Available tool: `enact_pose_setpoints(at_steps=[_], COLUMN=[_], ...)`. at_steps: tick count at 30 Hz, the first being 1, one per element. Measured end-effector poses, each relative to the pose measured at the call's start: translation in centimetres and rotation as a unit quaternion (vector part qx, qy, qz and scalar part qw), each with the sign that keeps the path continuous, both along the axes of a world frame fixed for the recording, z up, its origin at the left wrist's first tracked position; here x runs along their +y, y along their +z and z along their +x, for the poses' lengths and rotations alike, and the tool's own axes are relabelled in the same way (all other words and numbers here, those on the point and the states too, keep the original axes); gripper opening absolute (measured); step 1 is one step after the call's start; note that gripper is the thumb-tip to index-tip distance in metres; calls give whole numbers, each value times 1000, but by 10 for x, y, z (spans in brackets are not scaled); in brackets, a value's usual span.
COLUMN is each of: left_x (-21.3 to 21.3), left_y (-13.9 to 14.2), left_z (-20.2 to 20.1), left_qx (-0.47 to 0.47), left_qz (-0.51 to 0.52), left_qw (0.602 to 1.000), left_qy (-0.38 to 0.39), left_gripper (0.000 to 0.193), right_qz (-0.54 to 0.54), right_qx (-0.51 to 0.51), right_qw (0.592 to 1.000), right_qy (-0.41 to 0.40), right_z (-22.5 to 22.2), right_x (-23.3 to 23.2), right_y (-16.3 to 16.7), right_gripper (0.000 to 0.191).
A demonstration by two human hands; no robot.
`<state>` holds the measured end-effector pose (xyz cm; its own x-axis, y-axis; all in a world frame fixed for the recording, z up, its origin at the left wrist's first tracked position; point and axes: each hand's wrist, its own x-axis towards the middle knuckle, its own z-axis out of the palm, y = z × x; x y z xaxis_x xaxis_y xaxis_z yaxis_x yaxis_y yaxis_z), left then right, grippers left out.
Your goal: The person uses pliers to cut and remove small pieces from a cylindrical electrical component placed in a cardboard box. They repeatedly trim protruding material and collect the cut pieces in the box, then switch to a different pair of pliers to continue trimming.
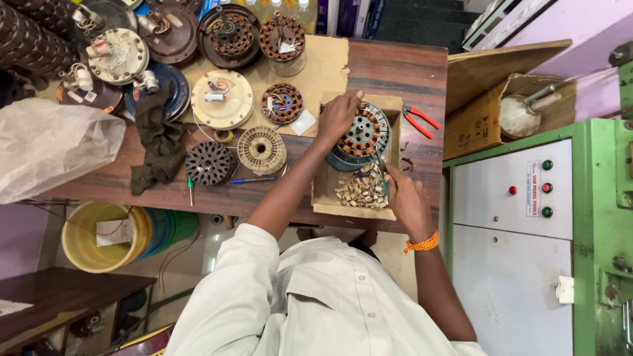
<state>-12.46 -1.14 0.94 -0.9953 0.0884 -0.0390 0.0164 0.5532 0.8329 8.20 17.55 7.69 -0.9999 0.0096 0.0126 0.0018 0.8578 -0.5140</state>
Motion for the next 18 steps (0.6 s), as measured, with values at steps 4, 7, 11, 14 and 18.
enact_pose_setpoints(at_steps=[4, 7, 11, 14, 18], left_x=[-1, 1, 4, 3, 0], left_y=[3, 7, 14, 19, 24], left_z=[-1, -1, -1, 0, 2], left_qx=[-38, -53, -64, -40, -110], left_qz=[-62, -80, -74, -62, -86], left_qw=[997, 995, 994, 997, 989], left_qy=[-41, -40, -46, -26, -52], left_gripper=[60, 57, 55, 57, 74], right_qz=[-27, -124, -107, -14, -11], right_qx=[7, 67, 6, -35, 61], right_qw=[1000, 989, 990, 997, 997], right_qy=[-10, -43, -95, -71, -51], right_z=[-3, 4, 6, 5, 0], right_x=[-6, -28, -32, -16, -10], right_y=[-19, -44, -49, -35, -36], right_gripper=[36, 40, 44, 42, 44])
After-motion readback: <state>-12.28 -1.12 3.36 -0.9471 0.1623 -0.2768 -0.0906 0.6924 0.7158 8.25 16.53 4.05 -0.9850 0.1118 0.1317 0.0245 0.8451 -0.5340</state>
